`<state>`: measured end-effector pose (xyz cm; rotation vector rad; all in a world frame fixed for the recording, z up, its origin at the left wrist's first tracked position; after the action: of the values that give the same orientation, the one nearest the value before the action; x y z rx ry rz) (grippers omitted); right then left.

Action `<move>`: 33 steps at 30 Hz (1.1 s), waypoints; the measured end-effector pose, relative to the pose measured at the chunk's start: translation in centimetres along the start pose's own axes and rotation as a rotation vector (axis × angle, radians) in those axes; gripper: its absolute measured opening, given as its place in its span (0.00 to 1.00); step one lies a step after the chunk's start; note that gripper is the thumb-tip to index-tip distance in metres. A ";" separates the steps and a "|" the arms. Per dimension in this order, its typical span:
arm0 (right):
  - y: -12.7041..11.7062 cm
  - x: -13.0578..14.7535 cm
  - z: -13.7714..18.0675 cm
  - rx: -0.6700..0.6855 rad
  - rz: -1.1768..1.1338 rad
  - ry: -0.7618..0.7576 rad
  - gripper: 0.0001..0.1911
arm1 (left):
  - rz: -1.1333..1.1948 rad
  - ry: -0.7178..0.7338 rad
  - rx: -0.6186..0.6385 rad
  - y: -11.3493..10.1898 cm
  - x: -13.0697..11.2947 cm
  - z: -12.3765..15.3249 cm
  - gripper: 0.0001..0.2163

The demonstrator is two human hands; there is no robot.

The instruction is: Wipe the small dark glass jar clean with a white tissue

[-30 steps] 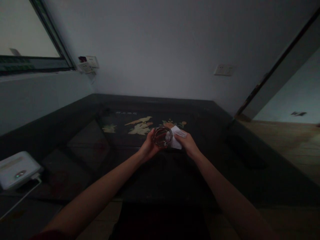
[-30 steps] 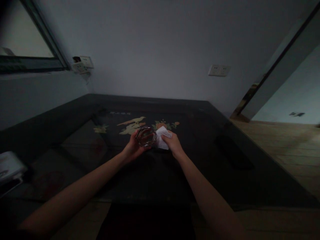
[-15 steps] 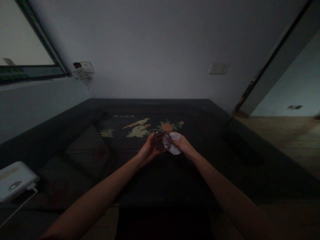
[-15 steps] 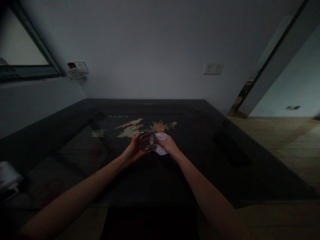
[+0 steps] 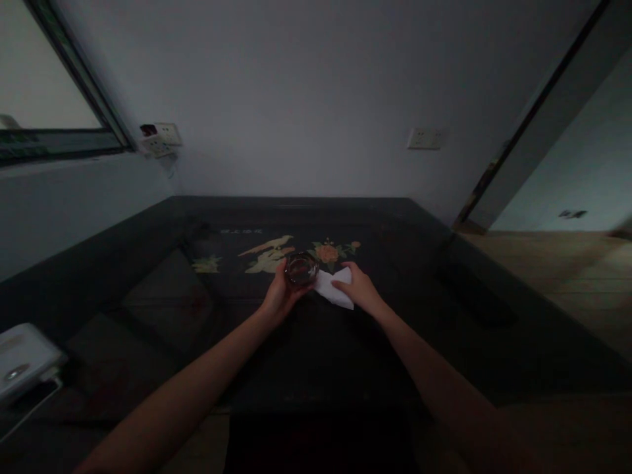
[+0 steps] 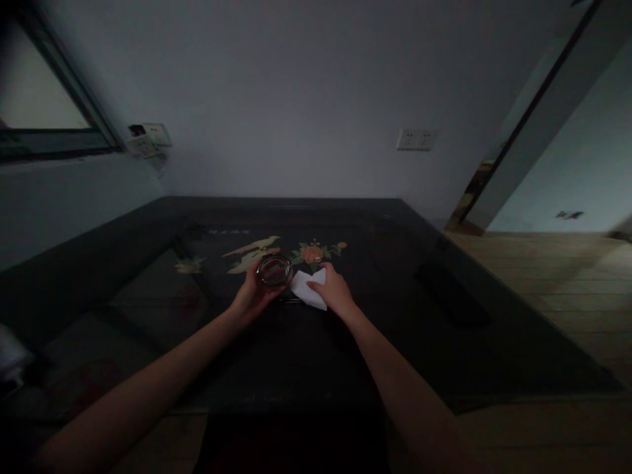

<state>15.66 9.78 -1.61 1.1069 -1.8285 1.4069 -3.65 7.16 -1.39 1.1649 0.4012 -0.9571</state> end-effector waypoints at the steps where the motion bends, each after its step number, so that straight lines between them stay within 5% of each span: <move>1: -0.8 0.4 0.0 -0.055 0.068 -0.045 0.30 | -0.001 0.006 0.002 0.0 -0.1 0.1 0.19; 5: -3.2 3.2 0.1 -0.274 0.149 -0.279 0.23 | -0.038 -0.016 0.060 0.5 0.3 0.3 0.18; 7: -2.7 3.7 0.1 -0.210 -0.090 -0.244 0.21 | -0.086 -0.036 0.083 0.6 0.7 0.3 0.18; 10: 0.4 4.2 1.0 0.086 -0.561 -0.031 0.24 | -0.190 -0.025 0.131 1.0 1.1 0.3 0.18; 14: 2.7 5.7 3.1 0.281 -0.789 0.112 0.24 | -0.402 0.173 0.141 1.4 0.2 0.6 0.20; 23: 3.5 5.8 3.9 0.320 -0.944 0.227 0.21 | -0.939 0.514 0.058 2.1 -2.5 2.2 0.15; 28: 3.5 5.9 3.8 0.309 -0.953 0.169 0.23 | -0.991 0.594 0.146 2.8 -2.6 3.1 0.16; 33: 3.5 6.3 3.8 0.330 -0.973 0.112 0.27 | -0.992 0.633 0.105 3.0 -3.0 3.7 0.15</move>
<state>9.69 4.86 0.90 1.7074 -0.7461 1.1160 -3.66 5.32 3.95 1.3630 1.5503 -1.4350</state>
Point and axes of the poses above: each hand's wrist, its own z-axis away from the middle knuckle, its own y-axis out of the palm, x = y × z, the point moved 6 cm from there along -z, towards the middle knuckle, and after that the axes turned 9 degrees about -y, right-handed, at the moved point
